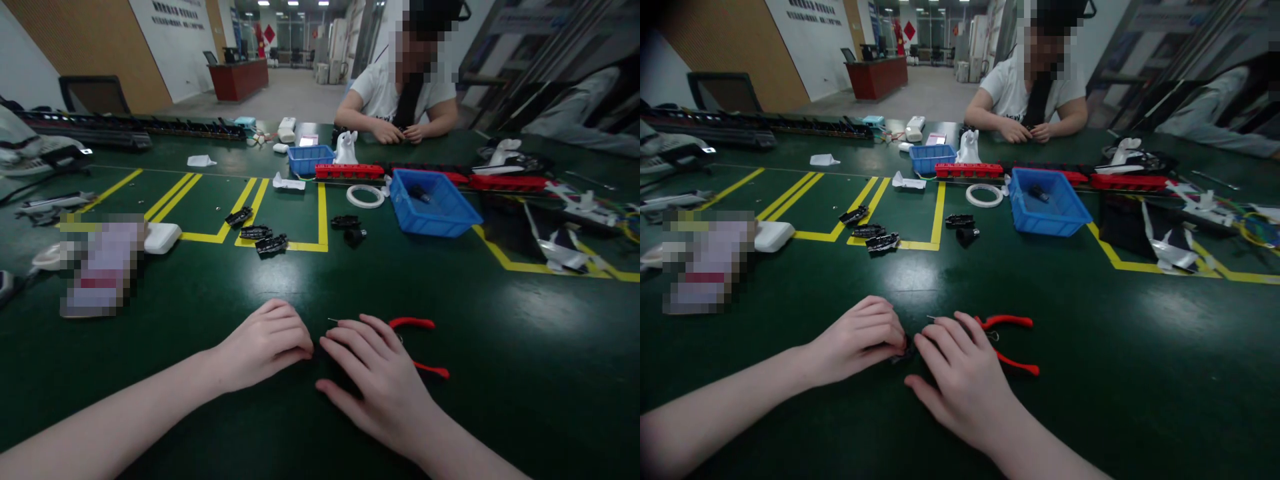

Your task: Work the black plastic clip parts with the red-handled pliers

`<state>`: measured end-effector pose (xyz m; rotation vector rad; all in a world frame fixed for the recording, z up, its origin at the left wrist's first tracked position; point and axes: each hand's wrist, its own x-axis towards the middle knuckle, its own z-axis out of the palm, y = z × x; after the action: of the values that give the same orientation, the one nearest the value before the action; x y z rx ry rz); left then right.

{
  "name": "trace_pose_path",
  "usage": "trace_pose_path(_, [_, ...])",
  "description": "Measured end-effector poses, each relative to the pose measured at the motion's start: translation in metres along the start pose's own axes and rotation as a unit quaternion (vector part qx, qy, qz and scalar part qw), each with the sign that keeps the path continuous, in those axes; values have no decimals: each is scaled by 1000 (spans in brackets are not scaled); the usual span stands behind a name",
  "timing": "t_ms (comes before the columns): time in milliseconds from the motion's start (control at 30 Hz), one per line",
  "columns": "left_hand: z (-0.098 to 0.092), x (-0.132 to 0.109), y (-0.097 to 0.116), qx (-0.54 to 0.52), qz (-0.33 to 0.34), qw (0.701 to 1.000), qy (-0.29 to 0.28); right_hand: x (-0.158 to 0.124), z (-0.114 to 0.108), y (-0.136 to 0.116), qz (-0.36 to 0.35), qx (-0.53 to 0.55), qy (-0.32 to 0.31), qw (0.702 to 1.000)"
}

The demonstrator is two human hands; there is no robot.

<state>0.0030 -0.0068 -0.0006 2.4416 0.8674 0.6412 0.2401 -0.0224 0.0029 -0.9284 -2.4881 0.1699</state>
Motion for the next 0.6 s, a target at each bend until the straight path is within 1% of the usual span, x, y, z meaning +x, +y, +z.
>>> trace_pose_path(67, [4, 0, 1, 13, 11, 1000, 15, 6, 7, -5, 15, 20, -14, 1000])
trace_pose_path(167, [10, 0, 3, 39, 31, 999, 22, 10, 13, -4, 34, 31, -32, 998])
trace_pose_path(367, [15, 1, 4, 75, 72, 994, 45, 10, 14, 7, -20, 8, -52, 998])
trace_pose_path(500, [15, 2, -1, 41, 98, 993, 50, 9, 15, 9, -16, -2, -32, 999])
trace_pose_path(600, [15, 3, -4, 14, 95, 994, 44, 9, 16, 9, -16, 3, -32, 999])
